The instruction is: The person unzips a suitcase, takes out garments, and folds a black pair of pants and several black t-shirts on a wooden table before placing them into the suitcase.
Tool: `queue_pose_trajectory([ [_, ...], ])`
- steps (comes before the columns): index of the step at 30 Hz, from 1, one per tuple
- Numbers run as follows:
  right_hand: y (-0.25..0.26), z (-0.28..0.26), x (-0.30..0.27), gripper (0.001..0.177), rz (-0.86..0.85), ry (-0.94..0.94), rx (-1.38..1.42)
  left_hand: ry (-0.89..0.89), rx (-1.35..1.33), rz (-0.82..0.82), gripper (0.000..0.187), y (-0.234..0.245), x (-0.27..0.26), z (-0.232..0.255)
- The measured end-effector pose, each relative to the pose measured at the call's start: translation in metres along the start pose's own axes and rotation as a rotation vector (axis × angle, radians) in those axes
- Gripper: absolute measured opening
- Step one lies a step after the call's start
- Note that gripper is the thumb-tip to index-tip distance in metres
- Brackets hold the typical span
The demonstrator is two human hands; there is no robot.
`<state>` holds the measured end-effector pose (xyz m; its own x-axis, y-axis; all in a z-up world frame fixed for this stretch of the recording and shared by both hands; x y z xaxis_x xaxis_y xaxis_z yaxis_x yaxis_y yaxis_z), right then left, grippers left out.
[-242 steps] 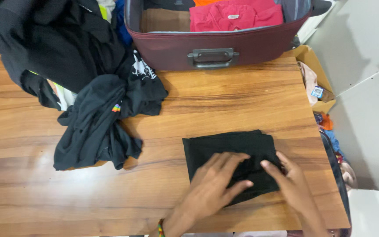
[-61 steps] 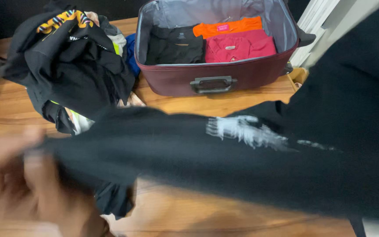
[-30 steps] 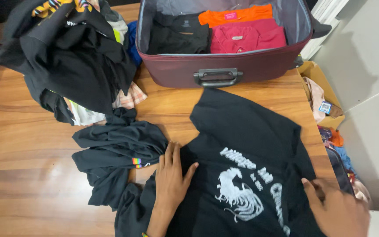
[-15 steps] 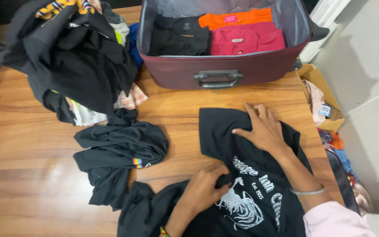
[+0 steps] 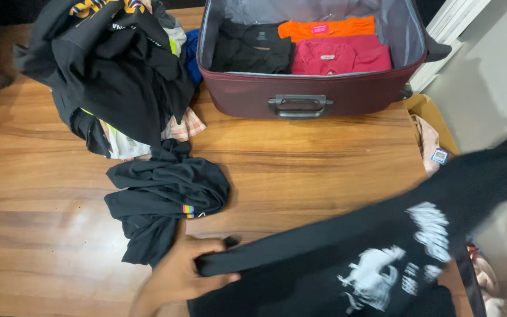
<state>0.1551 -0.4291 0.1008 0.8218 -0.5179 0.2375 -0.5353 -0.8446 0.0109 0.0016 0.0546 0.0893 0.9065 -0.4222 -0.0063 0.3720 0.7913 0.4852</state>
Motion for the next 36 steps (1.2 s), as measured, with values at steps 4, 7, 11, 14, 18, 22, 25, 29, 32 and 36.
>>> queue_pose_trajectory([
  [4,-0.008,-0.026,0.008,0.039,-0.079,0.102,-0.066,0.068,0.221,0.175,0.025,0.051,-0.057,-0.022],
  [7,-0.016,-0.037,0.011,0.045,-0.158,0.146,-0.167,0.13,0.06,0.454,0.021,0.08,-0.082,-0.029],
  [11,-0.025,-0.048,0.019,0.053,-0.253,0.189,-0.344,0.125,0.183,0.742,0.026,0.124,-0.056,-0.02],
  [14,-0.025,-0.041,0.016,0.058,-0.311,0.183,-0.533,0.167,0.375,0.831,0.025,0.145,0.0,-0.011],
  [18,-0.025,-0.012,-0.014,0.066,-0.374,0.211,-0.82,-0.014,0.801,0.886,0.043,0.115,0.058,0.006],
  [22,-0.024,0.022,-0.083,0.063,-0.56,0.444,-0.715,-0.12,0.695,0.618,0.053,0.012,0.079,-0.002],
  [25,-0.02,0.061,-0.121,0.068,-0.739,0.31,-1.066,-0.081,0.751,0.296,0.075,-0.056,0.089,-0.029],
  [29,-0.01,0.096,-0.127,0.071,-0.674,0.424,-1.178,-0.08,0.849,0.322,0.081,-0.08,0.099,-0.067],
  [32,-0.01,0.11,-0.112,0.073,-0.622,0.458,-1.172,-0.073,0.818,0.308,0.082,-0.068,0.118,-0.087],
  [36,-0.03,0.106,-0.093,0.072,-0.628,0.495,-1.129,-0.102,0.788,0.285,0.08,-0.04,0.149,-0.095],
])
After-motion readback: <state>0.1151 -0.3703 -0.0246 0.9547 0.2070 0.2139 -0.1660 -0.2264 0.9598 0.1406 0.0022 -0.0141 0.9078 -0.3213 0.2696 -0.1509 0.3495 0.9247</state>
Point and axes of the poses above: each hand's wrist, its own x-axis towards the middle knuckle, its own y-axis out of the back of the hand, z = x × y, the point moved 2 cm from there along x, towards the middle knuckle, and after that the axes turned 2 degrees about x, right-handed, at the moved point
